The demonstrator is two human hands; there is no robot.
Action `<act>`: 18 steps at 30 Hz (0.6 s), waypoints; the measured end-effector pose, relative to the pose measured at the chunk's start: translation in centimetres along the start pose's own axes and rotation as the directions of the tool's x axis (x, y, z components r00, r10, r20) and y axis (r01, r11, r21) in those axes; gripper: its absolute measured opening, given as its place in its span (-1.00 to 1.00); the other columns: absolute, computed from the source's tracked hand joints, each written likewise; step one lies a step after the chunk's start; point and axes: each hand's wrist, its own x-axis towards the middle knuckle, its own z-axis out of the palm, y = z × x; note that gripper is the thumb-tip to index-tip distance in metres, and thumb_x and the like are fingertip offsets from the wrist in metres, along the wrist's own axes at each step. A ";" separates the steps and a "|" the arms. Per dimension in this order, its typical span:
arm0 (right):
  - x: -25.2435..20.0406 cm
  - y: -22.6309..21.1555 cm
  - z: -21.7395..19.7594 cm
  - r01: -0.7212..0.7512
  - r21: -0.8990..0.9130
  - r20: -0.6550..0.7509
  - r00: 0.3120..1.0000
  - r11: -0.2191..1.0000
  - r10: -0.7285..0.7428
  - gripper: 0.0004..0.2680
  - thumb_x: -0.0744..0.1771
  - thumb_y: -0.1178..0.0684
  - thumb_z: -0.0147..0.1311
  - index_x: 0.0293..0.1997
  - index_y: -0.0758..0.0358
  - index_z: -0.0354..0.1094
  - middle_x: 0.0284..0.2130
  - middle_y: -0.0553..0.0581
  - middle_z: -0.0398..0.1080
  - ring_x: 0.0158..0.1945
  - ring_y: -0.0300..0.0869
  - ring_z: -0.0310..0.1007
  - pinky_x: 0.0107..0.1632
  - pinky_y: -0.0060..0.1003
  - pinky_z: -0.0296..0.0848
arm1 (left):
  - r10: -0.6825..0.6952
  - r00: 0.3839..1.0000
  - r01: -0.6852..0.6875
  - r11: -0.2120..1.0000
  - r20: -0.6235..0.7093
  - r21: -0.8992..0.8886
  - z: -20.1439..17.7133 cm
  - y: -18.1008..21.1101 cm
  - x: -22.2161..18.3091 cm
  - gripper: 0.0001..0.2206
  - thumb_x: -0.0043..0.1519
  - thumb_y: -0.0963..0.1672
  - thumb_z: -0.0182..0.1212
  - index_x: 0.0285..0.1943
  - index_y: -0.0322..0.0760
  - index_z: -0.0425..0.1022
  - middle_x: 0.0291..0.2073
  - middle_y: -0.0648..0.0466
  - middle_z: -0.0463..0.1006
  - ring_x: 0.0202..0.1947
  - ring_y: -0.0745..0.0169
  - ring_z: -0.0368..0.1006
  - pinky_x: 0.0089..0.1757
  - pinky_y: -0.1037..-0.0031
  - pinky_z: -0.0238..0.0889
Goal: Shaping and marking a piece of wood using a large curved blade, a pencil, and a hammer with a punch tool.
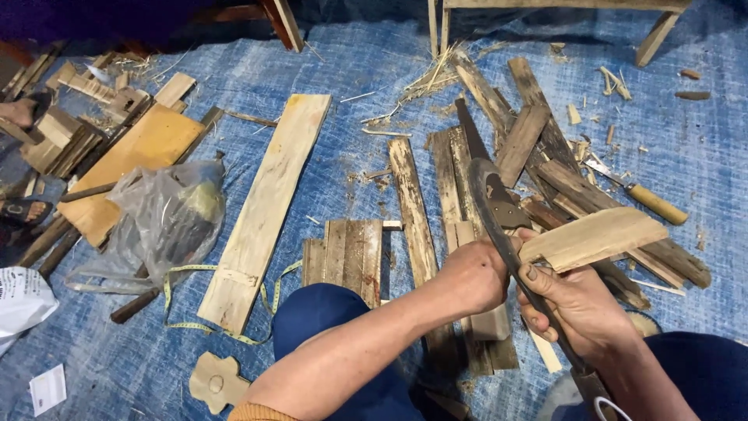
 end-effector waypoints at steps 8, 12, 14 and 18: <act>-0.1 0.7 -0.9 -0.081 -0.026 -0.095 0.992 0.996 0.078 -0.71 0.30 0.12 0.18 0.08 0.31 0.20 -0.71 0.22 0.28 -0.80 -0.19 0.16 -0.85 -0.37 0.03 | 0.053 0.965 -0.038 0.997 -0.258 0.063 -0.8 1.8 -0.4 -0.76 0.27 -0.16 -0.07 0.08 -0.32 0.33 -0.16 -0.20 0.51 -0.22 -0.25 0.43 -0.19 0.07 0.32; -0.2 0.7 -1.3 -0.144 -0.034 -0.091 0.986 0.989 0.140 -0.75 0.38 0.08 0.13 -0.38 0.57 0.31 -0.80 0.21 0.16 -0.81 -0.17 0.08 -0.82 -0.32 -0.02 | 0.108 0.900 -0.020 0.978 -0.423 0.206 -1.2 2.7 -0.7 -0.79 0.26 -0.20 -0.02 0.05 -0.43 0.28 -0.26 -0.23 0.37 -0.31 -0.16 0.35 -0.32 0.11 0.31; -0.5 0.7 -1.2 -0.160 -0.032 -0.078 0.985 0.987 0.157 -0.72 0.42 0.06 0.01 -0.41 0.52 0.25 -0.79 0.14 0.08 -0.83 -0.18 0.03 -0.83 -0.28 -0.03 | -0.087 0.963 0.140 0.971 -0.257 0.196 -2.9 3.8 0.4 -0.85 0.34 -0.17 -0.03 -0.01 -0.40 0.31 -0.29 -0.16 0.37 -0.32 -0.05 0.34 -0.34 0.20 0.35; -5.2 -2.6 3.4 -0.150 0.020 0.151 0.978 0.988 0.146 -0.41 0.25 -0.01 0.20 0.44 0.44 0.20 -0.90 0.06 0.22 -0.95 -0.26 0.05 -0.95 -0.32 -0.18 | -0.032 0.933 0.202 0.871 -0.358 0.447 -2.2 -0.6 0.9 -0.62 0.13 -0.21 0.08 0.11 -0.57 0.23 -0.21 -0.21 0.29 -0.26 -0.07 0.28 -0.33 0.17 0.36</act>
